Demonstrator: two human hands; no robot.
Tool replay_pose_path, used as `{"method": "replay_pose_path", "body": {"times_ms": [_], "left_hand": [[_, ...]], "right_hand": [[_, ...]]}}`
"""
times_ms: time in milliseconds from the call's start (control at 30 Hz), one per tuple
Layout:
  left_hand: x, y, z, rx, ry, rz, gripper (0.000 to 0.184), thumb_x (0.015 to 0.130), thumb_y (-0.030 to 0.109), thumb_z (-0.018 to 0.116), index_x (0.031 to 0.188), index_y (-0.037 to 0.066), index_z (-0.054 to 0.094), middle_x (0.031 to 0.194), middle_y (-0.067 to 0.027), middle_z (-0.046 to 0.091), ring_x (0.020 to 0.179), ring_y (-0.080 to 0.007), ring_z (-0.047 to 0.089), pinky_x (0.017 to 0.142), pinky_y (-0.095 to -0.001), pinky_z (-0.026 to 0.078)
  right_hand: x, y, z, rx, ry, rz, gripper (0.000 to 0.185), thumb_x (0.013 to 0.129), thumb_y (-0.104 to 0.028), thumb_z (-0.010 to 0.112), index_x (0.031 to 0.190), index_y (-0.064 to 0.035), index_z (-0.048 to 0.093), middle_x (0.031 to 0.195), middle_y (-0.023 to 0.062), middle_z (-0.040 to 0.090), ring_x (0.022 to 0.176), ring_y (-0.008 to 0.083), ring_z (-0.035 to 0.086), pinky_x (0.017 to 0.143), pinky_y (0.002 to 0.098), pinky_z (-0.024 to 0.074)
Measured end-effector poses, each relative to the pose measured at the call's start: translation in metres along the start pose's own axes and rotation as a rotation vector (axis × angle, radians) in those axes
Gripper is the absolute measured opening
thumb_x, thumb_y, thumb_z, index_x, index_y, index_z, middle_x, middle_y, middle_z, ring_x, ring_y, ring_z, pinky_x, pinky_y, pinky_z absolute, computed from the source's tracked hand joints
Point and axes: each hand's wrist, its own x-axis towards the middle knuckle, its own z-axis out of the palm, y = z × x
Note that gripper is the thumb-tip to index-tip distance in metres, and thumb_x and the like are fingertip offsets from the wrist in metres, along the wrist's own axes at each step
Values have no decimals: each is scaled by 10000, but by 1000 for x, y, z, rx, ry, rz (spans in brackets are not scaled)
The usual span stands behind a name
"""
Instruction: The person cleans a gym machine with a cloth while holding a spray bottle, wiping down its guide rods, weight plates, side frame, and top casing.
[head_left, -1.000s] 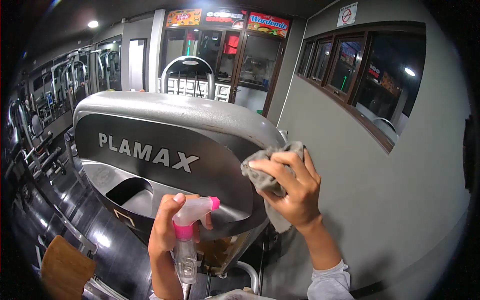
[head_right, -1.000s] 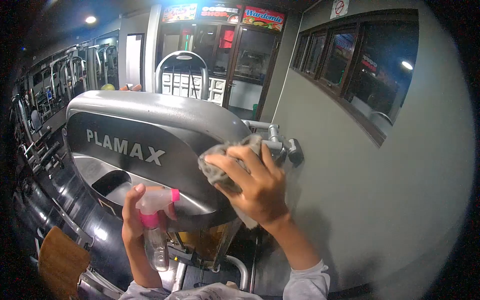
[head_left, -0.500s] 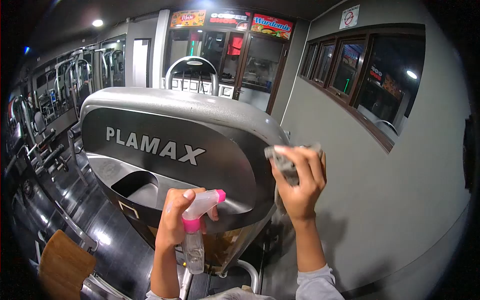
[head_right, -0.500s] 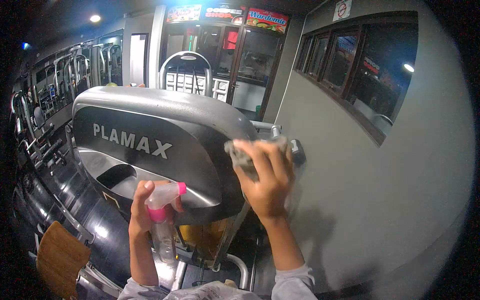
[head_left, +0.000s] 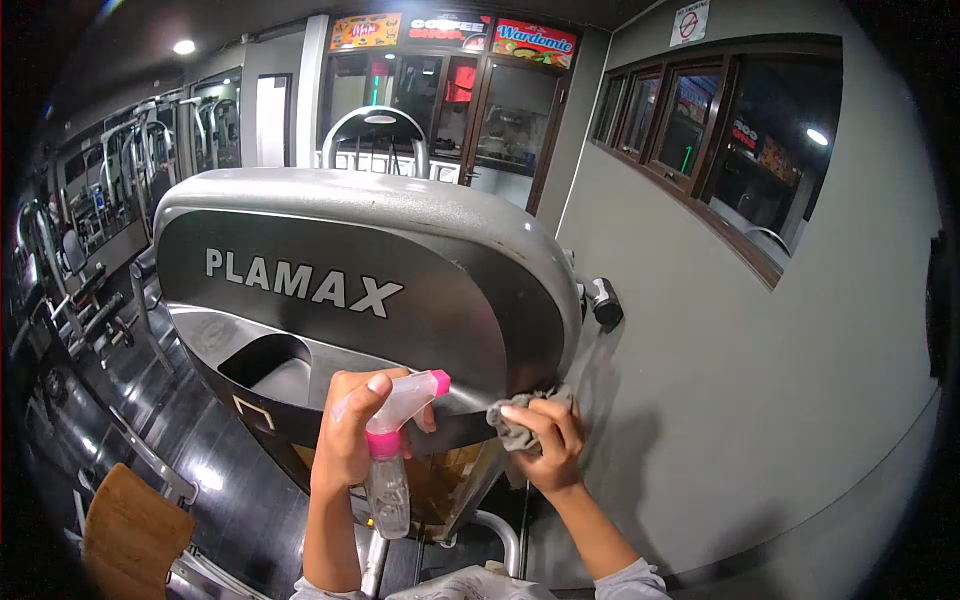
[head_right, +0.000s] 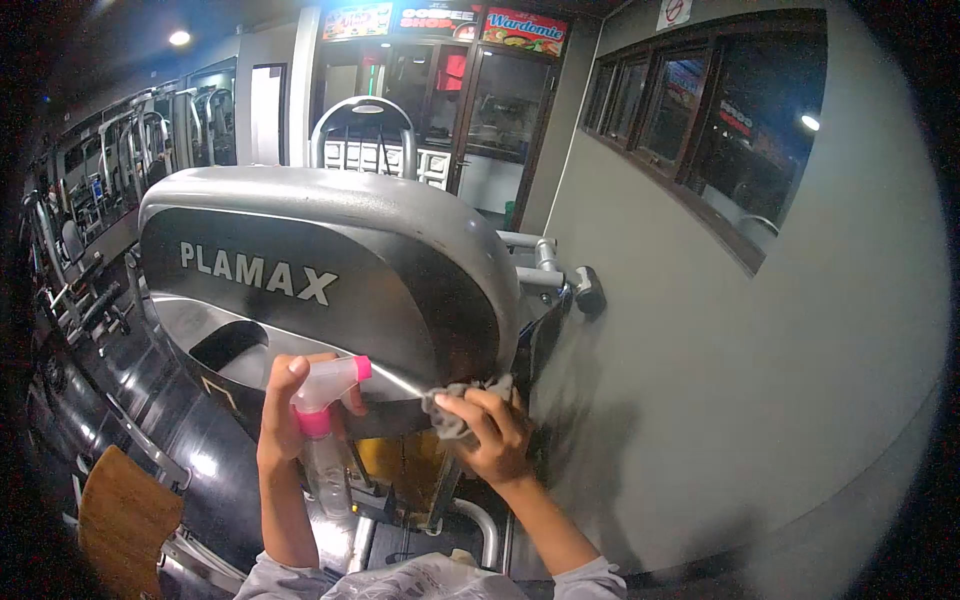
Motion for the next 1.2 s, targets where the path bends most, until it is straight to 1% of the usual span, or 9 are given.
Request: {"method": "replay_pose_path", "body": {"times_ms": [167,367,500,600,733,833,1000,1100,1200], "left_hand": [[0,2,0,34,-5,0,653,911,529,419,808,-61,678,669,-115,657,459,-160,596,418,-245,443],[-1,0,-1,35,1,21,646,907,519,413,762,-53,675,665,-115,654,456,-166,598,418,-245,445],[-1,2,-2,48,-18,27,647,905,521,414,753,-53,672,667,-117,655,455,-169,599,414,-250,451],[-1,2,-4,46,-41,33,646,903,516,414,747,-58,668,673,-124,659,455,-172,598,414,-253,454],[-1,4,-6,47,-46,22,659,893,522,412,737,-68,661,679,-139,663,453,-177,592,412,-257,451],[-2,0,-8,60,-24,7,675,884,538,409,731,-70,658,677,-141,663,453,-177,590,419,-258,450],[-3,0,-10,55,-39,24,690,874,557,408,735,-68,663,675,-141,663,454,-175,589,433,-258,452],[-3,0,-11,53,-39,29,695,870,565,408,741,-67,667,673,-142,663,475,-176,596,453,-262,462],[-1,-2,-11,59,-43,48,701,869,572,409,741,-66,669,667,-139,662,519,-177,612,479,-265,466]], "right_hand": [[1,20,-9,-196,44,-46,564,651,-160,826,1175,-255,642,1046,-12,579,896,214,596,820,438,454],[65,6,-6,-106,335,154,350,731,-65,793,1059,-105,677,930,66,624,861,273,588,799,395,459],[40,-14,9,-30,341,228,361,723,-69,802,1062,-99,682,948,72,619,875,267,588,798,393,465],[-13,-28,26,68,217,220,327,789,-243,764,1096,-165,685,982,46,600,911,244,583,802,395,448],[-53,-38,38,55,104,204,394,790,-311,719,1176,-261,658,1048,-4,559,942,185,560,880,426,405],[-63,-20,34,-207,43,-21,337,907,-462,570,1175,-278,658,1075,7,547,961,202,551,898,440,386],[-58,3,24,-65,166,212,403,933,-517,533,1138,-194,659,1068,74,542,965,269,542,878,443,392],[-50,-9,30,-54,255,392,396,924,-457,576,1108,-112,634,1083,93,516,998,273,510,898,431,387],[-48,-35,50,-2,335,403,388,878,-419,653,1132,-126,627,1088,88,490,1002,269,493,907,443,380]]}}
